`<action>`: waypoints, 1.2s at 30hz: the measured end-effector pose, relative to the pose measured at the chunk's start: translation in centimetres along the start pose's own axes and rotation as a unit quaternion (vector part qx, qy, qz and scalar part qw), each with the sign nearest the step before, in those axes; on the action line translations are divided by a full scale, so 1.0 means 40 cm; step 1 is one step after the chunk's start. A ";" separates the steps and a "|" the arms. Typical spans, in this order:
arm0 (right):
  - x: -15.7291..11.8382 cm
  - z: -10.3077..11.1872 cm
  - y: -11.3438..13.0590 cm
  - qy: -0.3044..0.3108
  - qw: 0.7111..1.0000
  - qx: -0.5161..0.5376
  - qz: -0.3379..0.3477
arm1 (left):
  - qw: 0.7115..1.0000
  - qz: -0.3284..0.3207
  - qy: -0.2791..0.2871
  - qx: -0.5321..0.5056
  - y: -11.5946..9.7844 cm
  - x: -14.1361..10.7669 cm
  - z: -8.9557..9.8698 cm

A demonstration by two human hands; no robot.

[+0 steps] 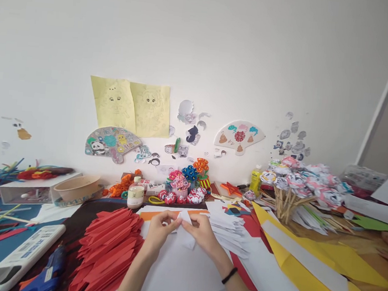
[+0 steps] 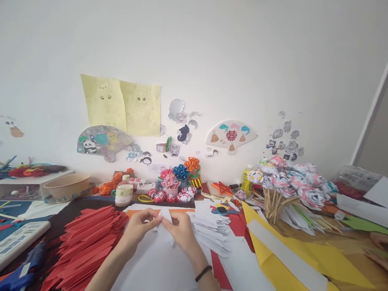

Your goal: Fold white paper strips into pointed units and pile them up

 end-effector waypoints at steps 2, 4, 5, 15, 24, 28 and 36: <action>-0.001 0.001 0.001 0.010 1.000 0.000 0.005 | 1.000 -0.002 0.022 -0.005 0.001 0.002 0.002; -0.003 0.004 0.003 0.020 1.000 0.007 0.005 | 0.999 -0.007 0.034 -0.010 -0.001 0.003 0.005; -0.004 0.005 0.004 0.025 1.000 0.011 0.004 | 0.999 -0.008 0.034 -0.012 -0.002 0.003 0.006; 0.001 0.012 -0.011 0.045 0.999 0.003 -0.002 | 1.000 -0.023 -0.004 -0.003 0.004 0.004 0.003; 0.002 0.006 -0.006 0.017 0.998 -0.059 0.025 | 0.994 -0.072 -0.036 0.077 -0.002 -0.001 -0.006; 0.002 0.005 -0.006 0.010 0.996 -0.087 0.037 | 0.989 -0.096 -0.051 0.101 -0.008 -0.002 -0.011; -0.002 0.007 0.010 0.029 0.999 0.032 0.030 | 0.984 -0.109 -0.007 0.141 -0.010 0.000 -0.001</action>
Point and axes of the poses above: each hand's wrist, its own x-axis towards the middle knuckle, its own z-axis out of the back of the hand, y = z × x, the point moved 1 cm from there along x, towards the middle knuckle, and after that the axes turned 14 degrees about x, right-handed, at the moved point
